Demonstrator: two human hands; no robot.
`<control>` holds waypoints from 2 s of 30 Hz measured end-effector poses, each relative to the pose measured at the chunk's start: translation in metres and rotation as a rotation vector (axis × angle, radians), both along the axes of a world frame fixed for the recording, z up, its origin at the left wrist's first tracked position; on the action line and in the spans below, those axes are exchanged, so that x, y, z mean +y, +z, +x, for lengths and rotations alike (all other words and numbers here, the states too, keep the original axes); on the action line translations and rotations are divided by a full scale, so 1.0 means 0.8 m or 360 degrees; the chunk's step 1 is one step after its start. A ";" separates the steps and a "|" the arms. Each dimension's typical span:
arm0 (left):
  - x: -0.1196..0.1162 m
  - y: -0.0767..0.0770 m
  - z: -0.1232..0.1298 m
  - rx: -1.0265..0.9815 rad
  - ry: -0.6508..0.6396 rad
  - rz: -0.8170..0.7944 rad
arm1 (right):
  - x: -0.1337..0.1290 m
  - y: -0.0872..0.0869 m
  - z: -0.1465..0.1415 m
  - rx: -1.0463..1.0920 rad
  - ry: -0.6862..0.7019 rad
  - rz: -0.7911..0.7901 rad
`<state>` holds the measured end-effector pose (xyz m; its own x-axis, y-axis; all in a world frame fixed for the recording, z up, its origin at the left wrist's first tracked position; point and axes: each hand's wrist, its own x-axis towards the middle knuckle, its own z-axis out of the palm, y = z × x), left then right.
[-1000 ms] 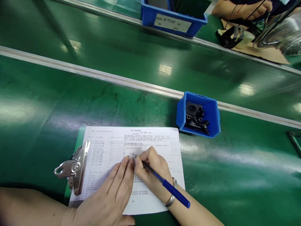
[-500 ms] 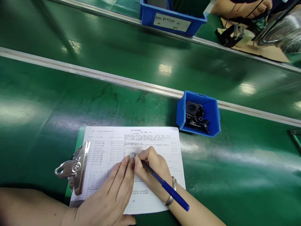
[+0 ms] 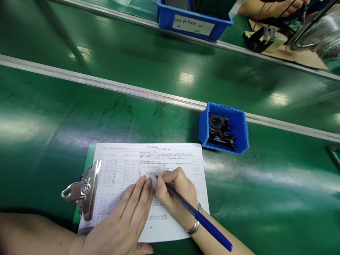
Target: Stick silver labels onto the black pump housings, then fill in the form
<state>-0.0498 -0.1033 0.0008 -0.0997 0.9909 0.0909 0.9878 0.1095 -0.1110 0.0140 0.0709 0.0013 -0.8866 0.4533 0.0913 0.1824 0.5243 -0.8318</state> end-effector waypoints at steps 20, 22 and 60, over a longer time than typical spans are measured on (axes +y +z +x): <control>0.001 0.002 -0.002 0.0016 -0.0025 0.0003 | 0.009 0.005 -0.005 -0.0182 0.0231 -0.0003; 0.002 0.002 -0.002 0.0009 -0.0024 0.0006 | 0.008 0.005 -0.006 -0.0183 0.0177 0.0007; 0.000 0.009 -0.007 -0.0135 -0.0156 -0.0001 | 0.028 0.001 -0.015 0.0130 -0.0148 -0.1192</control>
<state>-0.0553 -0.1033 0.0081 -0.0096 0.9963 0.0856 0.9996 0.0119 -0.0268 0.0017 0.0931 0.0024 -0.8453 0.4927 -0.2068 0.1208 -0.2008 -0.9722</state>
